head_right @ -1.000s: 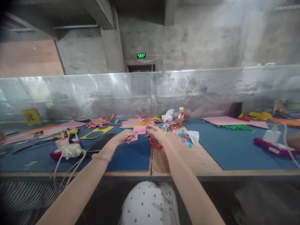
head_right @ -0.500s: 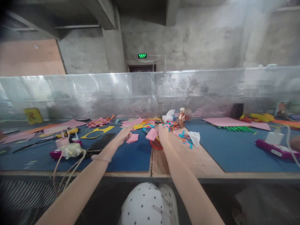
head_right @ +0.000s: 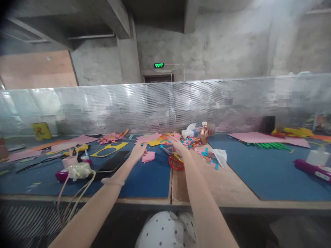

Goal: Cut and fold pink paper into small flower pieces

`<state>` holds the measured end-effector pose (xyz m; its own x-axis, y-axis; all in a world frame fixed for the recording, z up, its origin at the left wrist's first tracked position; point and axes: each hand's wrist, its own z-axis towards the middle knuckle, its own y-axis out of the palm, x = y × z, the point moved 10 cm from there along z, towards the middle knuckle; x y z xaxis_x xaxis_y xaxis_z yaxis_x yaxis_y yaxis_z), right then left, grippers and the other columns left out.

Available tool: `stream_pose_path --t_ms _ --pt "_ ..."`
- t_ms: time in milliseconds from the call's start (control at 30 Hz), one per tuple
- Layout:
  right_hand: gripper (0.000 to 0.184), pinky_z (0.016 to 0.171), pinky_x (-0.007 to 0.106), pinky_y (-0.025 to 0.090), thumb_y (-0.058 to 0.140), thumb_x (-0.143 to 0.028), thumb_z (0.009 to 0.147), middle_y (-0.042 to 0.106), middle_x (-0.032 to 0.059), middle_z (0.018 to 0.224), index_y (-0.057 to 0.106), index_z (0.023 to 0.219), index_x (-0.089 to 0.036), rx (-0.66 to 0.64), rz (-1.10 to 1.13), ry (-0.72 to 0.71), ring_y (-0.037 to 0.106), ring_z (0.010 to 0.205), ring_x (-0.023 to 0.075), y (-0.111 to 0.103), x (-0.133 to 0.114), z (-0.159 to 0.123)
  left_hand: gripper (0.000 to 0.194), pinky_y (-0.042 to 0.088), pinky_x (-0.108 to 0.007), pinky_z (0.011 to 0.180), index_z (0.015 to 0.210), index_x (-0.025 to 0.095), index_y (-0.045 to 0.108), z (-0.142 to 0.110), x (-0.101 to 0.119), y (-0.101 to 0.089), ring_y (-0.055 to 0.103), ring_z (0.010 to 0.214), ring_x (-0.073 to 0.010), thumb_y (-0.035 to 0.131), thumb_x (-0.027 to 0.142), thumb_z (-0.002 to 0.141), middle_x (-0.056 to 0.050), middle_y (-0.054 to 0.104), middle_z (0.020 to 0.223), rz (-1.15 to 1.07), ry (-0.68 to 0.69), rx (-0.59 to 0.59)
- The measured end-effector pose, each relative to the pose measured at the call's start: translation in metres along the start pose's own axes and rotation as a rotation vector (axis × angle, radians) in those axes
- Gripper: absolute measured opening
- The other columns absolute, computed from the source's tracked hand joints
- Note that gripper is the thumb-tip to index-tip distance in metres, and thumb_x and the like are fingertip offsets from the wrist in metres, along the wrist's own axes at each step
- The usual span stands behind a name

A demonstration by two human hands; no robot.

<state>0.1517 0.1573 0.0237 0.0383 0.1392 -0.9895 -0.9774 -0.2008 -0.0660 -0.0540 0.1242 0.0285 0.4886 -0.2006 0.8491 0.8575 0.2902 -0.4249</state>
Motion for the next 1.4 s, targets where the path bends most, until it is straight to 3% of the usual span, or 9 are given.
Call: stream_pose_path --t_ms 167,267,367,467,700,900,1133,1267,1400 --pt "0.028 0.038 0.015 0.030 0.051 -0.036 0.075 0.062 0.0029 0.071 0.063 0.091 -0.016 0.092 -0.139 -0.010 0.046 0.044 0.0049 -0.040 -0.006 -0.013 0.031 0.043 -0.027 0.074 0.098 0.013 0.057 0.000 0.011 0.005 0.061 0.082 -0.0182 0.043 0.031 0.078 -0.010 0.066 0.084 0.338 0.154 -0.001" --pt "0.023 0.039 0.016 0.032 0.055 -0.035 0.071 0.061 0.0024 0.062 0.064 0.076 -0.014 0.091 -0.354 -0.040 0.047 0.045 0.0065 -0.049 -0.010 -0.026 0.034 0.041 -0.026 0.080 0.094 0.014 0.060 -0.001 0.006 0.017 0.056 0.097 -0.0219 0.053 0.038 0.071 -0.012 0.063 0.102 0.362 0.167 -0.094" --pt "0.024 0.045 0.017 0.037 0.055 -0.034 0.069 0.059 0.0010 0.055 0.064 0.066 -0.012 -0.034 -0.575 -0.110 0.049 0.049 0.0084 -0.040 -0.003 -0.036 0.042 0.042 -0.026 0.077 0.088 0.015 0.061 -0.003 -0.001 0.024 0.054 0.101 -0.0261 0.066 0.043 0.057 -0.013 0.062 0.104 0.244 0.143 -0.172" --pt "0.023 0.048 0.020 0.038 0.053 -0.033 0.069 0.061 -0.0002 0.060 0.067 0.074 -0.015 -0.018 -0.718 -0.185 0.050 0.051 0.0106 -0.040 0.002 -0.038 0.049 0.043 -0.026 0.073 0.088 0.015 0.061 -0.005 -0.003 0.028 0.056 0.098 -0.0273 0.073 0.039 0.047 -0.014 0.062 0.102 0.170 0.155 -0.229" --pt "0.014 0.068 0.025 0.043 0.058 -0.022 0.064 0.067 -0.0008 0.077 0.069 0.071 -0.023 0.032 -0.770 -0.280 0.057 0.073 0.0178 -0.035 -0.011 -0.048 0.054 0.046 -0.025 0.063 0.101 0.011 0.058 -0.012 -0.001 0.033 0.060 0.087 -0.0231 0.071 0.028 0.051 -0.015 0.061 0.104 0.143 0.148 -0.324" --pt "0.016 0.063 0.023 0.041 0.057 -0.031 0.068 0.067 -0.0005 0.079 0.068 0.074 -0.022 0.004 -0.858 -0.310 0.057 0.069 0.0158 -0.027 -0.015 -0.057 0.038 0.042 -0.027 0.082 0.097 0.015 0.062 -0.018 0.013 0.031 0.058 0.093 -0.0213 0.061 0.020 0.059 -0.010 0.063 0.102 0.263 0.299 -0.323" --pt "0.023 0.052 0.020 0.033 0.063 -0.041 0.061 0.065 -0.0002 0.073 0.066 0.076 -0.024 -0.013 -1.017 -0.323 0.055 0.062 0.0137 -0.018 -0.016 -0.059 0.042 0.040 -0.027 0.085 0.097 0.017 0.062 -0.018 0.014 0.033 0.057 0.095 -0.0212 0.054 0.007 0.058 -0.008 0.063 0.104 0.294 0.332 -0.351" --pt "0.016 0.054 0.024 0.034 0.061 -0.031 0.061 0.064 0.0055 0.073 0.063 0.074 -0.021 -0.042 -1.226 -0.404 0.057 0.065 0.0181 0.004 -0.030 -0.071 0.038 0.041 -0.027 0.084 0.093 0.016 0.064 -0.016 0.014 0.024 0.058 0.094 -0.0214 0.051 0.004 0.059 -0.008 0.064 0.100 0.285 0.313 -0.278" --pt "0.014 0.057 0.028 0.036 0.061 -0.028 0.059 0.063 0.0102 0.072 0.059 0.071 -0.019 0.063 -1.292 -0.309 0.058 0.067 0.0229 0.007 -0.038 -0.080 0.030 0.038 -0.030 0.090 0.086 0.017 0.065 -0.014 0.029 0.011 0.055 0.097 -0.0221 0.046 0.006 0.066 -0.007 0.064 0.097 0.280 0.341 -0.147"
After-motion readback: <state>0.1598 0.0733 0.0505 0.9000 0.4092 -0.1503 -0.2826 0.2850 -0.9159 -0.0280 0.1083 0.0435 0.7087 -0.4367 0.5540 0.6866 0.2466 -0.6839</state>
